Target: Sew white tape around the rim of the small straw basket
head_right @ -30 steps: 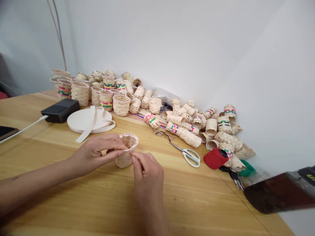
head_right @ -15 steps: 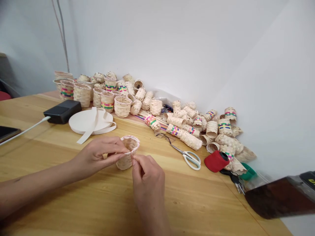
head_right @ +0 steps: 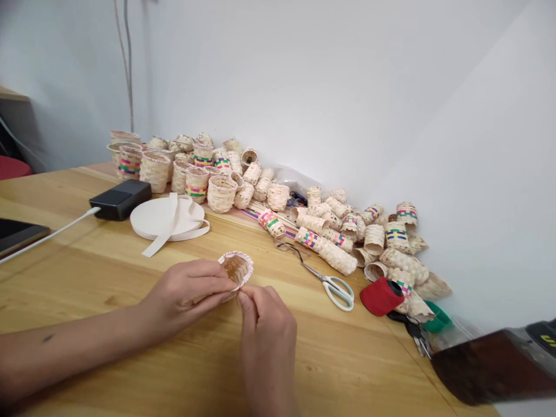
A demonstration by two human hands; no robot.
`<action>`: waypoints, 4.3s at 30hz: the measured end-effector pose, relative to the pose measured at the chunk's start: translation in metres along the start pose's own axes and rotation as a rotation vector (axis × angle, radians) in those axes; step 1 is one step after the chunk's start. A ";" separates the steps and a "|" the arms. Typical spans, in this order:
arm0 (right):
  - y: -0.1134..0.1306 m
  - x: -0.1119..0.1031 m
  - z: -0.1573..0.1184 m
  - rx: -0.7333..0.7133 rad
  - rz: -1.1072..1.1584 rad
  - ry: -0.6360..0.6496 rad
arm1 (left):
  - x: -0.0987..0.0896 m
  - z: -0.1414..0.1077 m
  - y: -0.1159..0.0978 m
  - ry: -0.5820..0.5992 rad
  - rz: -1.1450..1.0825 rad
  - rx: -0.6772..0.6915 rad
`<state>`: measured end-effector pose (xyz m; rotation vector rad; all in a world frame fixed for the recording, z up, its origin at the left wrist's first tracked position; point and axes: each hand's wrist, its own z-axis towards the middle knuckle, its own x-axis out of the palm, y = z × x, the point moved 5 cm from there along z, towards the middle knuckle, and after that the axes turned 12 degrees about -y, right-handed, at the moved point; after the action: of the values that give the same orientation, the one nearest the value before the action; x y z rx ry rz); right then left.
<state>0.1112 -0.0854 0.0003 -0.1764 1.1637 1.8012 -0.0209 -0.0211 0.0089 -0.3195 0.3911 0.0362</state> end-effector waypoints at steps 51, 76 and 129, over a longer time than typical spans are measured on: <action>0.005 0.004 0.033 -0.014 -0.160 0.319 | 0.014 -0.007 -0.005 0.212 0.190 0.286; 0.013 0.001 0.011 -0.165 0.060 -0.062 | -0.011 0.010 0.037 0.021 -0.223 -0.486; -0.007 -0.003 0.017 -0.103 0.079 -0.061 | -0.003 -0.002 0.005 0.012 0.180 0.275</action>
<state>0.1243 -0.0736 0.0067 -0.1358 1.0486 1.9239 -0.0246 -0.0171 0.0066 -0.0121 0.4304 0.1551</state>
